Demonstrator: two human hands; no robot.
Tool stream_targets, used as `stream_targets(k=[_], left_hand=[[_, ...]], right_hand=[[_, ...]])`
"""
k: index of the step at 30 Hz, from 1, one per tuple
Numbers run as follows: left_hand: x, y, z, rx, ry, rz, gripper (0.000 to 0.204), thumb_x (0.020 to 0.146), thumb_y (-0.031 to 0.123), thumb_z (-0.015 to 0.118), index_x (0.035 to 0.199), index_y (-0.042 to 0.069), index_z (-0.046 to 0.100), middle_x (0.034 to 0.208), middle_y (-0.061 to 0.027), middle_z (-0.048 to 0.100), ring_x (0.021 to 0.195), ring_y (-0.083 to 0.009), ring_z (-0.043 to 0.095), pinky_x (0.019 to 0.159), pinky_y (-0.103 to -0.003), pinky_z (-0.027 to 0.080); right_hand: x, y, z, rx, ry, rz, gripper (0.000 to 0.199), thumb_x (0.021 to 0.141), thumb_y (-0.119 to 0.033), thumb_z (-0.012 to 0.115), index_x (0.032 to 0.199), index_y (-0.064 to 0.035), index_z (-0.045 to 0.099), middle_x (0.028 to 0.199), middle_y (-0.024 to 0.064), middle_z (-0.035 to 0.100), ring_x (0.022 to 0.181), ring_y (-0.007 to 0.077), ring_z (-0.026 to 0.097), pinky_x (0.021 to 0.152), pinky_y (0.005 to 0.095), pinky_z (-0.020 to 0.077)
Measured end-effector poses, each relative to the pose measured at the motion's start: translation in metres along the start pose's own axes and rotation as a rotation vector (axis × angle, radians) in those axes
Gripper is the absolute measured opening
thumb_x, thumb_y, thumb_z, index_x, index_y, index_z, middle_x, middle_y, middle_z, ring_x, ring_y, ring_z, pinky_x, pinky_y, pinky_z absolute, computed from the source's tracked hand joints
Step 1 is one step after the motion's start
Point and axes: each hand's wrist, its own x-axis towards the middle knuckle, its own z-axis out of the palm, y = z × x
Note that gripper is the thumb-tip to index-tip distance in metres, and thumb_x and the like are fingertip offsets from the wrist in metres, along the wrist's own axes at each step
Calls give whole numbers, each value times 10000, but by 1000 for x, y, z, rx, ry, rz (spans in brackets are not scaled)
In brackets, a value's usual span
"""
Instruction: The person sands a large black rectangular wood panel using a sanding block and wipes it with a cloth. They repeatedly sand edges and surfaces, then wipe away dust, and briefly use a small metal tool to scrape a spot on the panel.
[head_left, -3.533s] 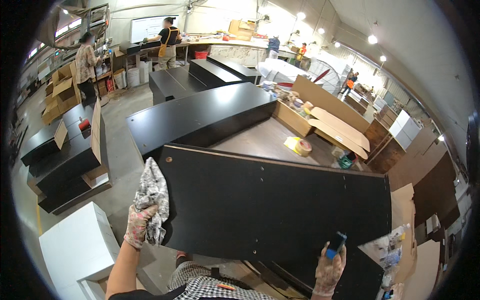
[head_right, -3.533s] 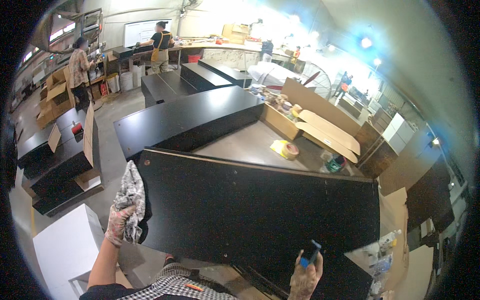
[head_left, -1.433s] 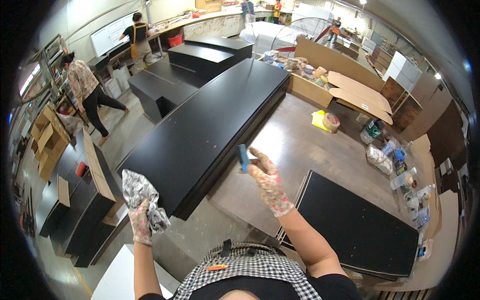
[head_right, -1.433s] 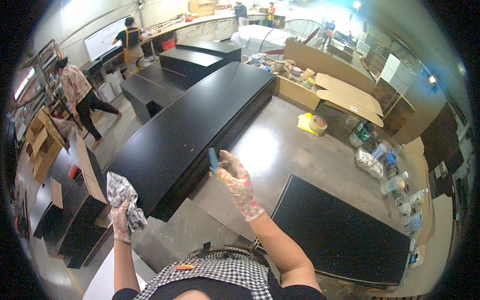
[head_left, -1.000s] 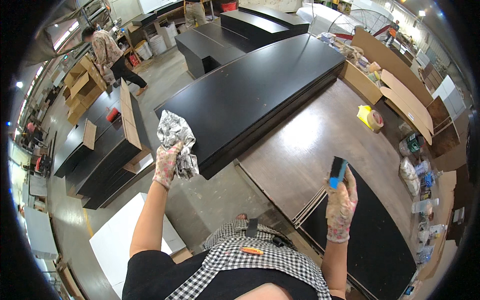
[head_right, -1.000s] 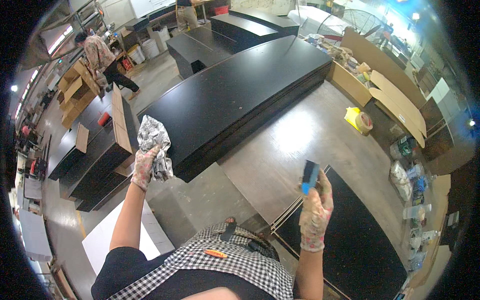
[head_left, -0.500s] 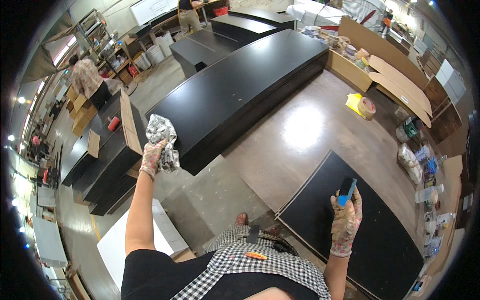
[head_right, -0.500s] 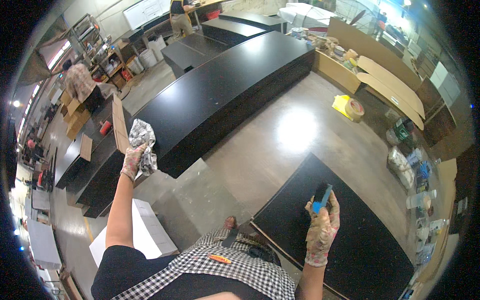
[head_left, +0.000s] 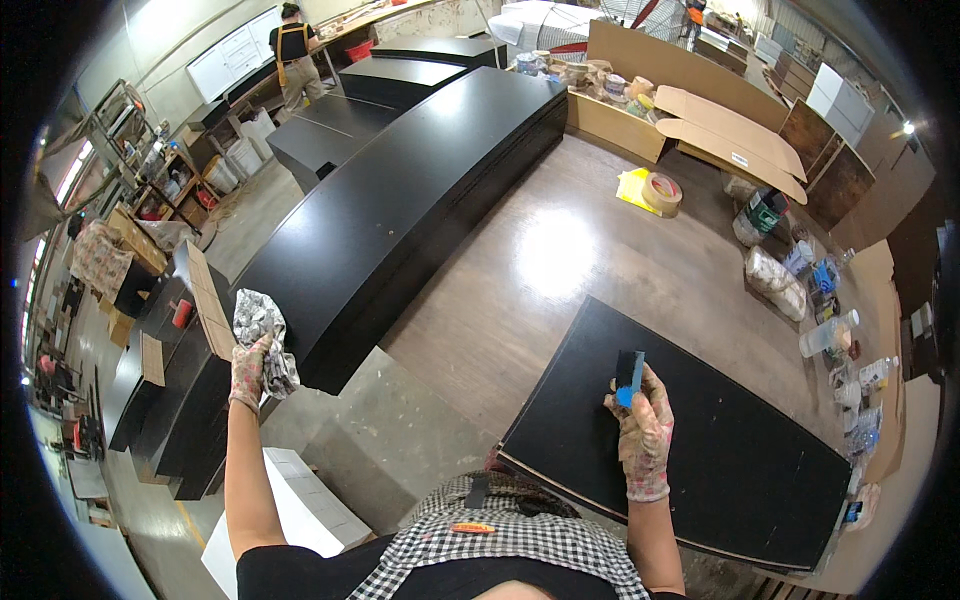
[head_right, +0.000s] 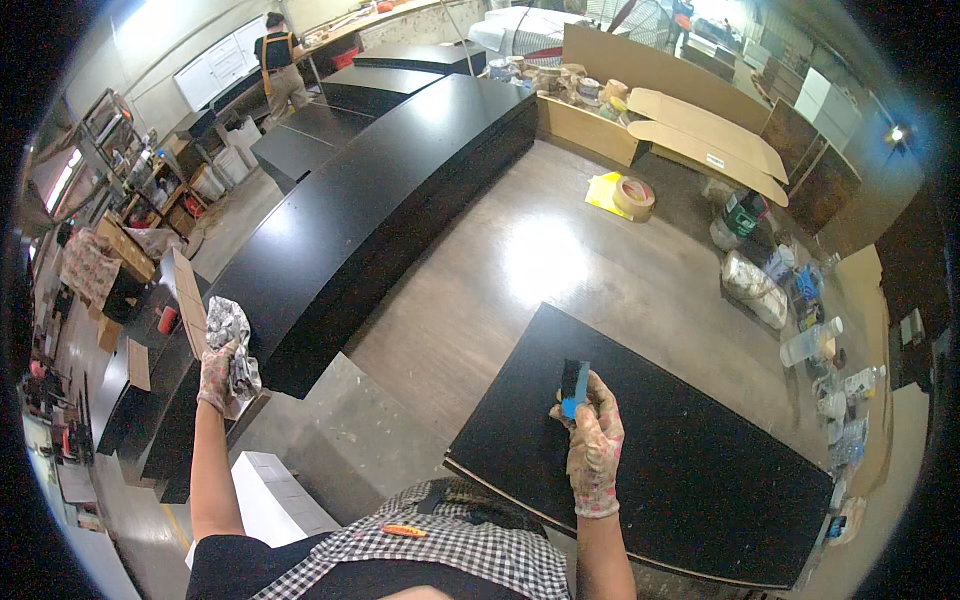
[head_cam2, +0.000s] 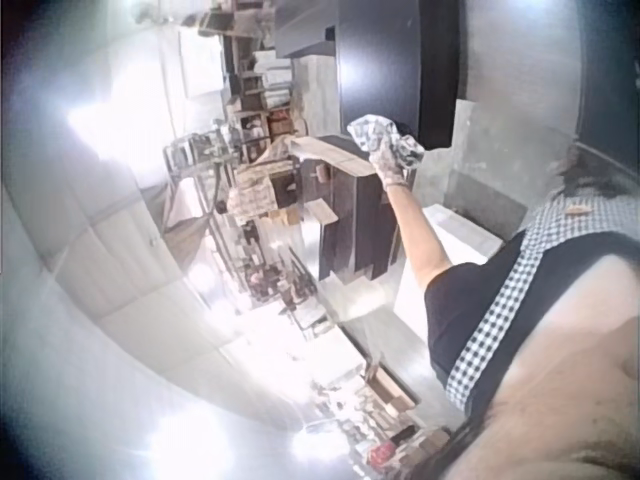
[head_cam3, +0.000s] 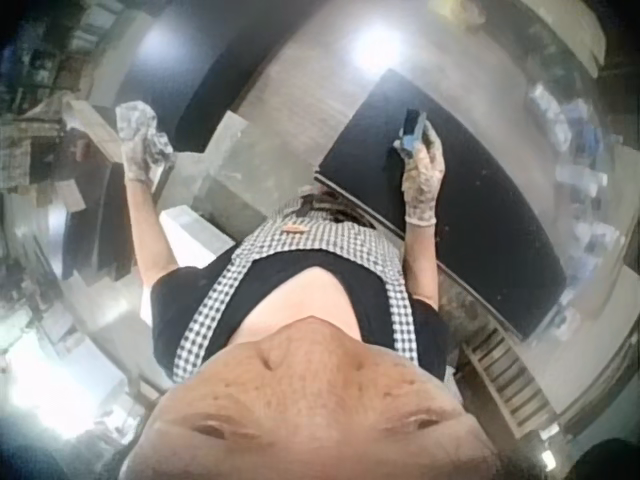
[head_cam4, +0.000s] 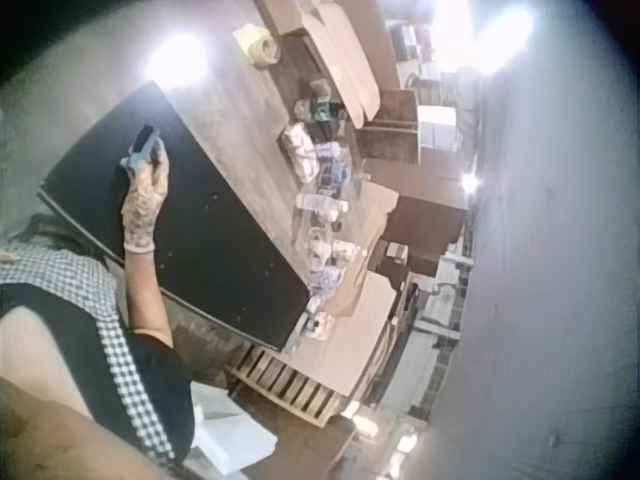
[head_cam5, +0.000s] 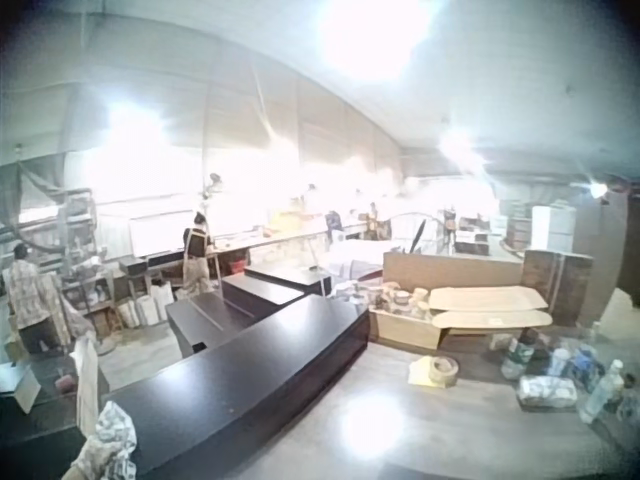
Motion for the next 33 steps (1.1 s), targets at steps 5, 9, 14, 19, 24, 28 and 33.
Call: stream_targets(k=[5,9,14,19,24,28,33], left_hand=[[-4,-1,-1,-78,-91,3,564,795,253,763,1180,-83,524,984,-146,654,775,-217,663,641,-340,550],[-11,9,-17,27,-54,186,350,853,218,697,1115,-12,671,984,-52,690,795,-144,621,740,-285,512],[-62,49,-28,-101,237,460,319,860,190,736,1077,-33,667,1034,-96,678,870,-176,625,828,-303,488],[-165,47,90,188,-181,387,532,823,265,766,1229,9,536,1162,-128,609,1022,-217,605,878,-343,504],[-261,38,234,137,-1081,846,362,760,294,780,997,56,644,800,-76,655,711,-216,653,691,-336,554],[-291,38,277,377,-1415,1035,520,644,177,777,1137,88,640,1214,-76,587,1027,-295,623,881,-385,515],[-285,30,294,400,-1532,1151,620,565,181,775,1156,65,629,1318,-88,531,1111,-294,527,935,-424,450]], right_hand=[[4,1,8,-64,27,10,580,913,-277,651,1366,13,433,1147,129,589,968,190,639,868,337,549],[11,-10,-2,-59,-3,-61,528,923,-202,634,1357,27,442,1164,148,587,1008,202,635,813,333,585],[33,-34,-41,-605,101,-217,428,916,-119,619,1308,23,526,1204,124,599,1082,208,597,952,359,490],[58,-58,-86,-1406,24,-319,341,861,-124,652,1187,-23,632,1125,107,651,1064,240,594,951,362,456],[67,-74,-104,-1673,0,-250,323,804,-166,688,1105,-48,670,1005,112,657,964,299,585,873,399,464],[90,-54,-82,-1672,-102,-400,314,783,-199,691,1061,-53,676,996,129,654,956,316,587,866,407,466],[139,5,-24,-1529,-275,-527,313,793,-175,679,1081,-55,654,1009,141,634,954,328,585,861,422,471]])
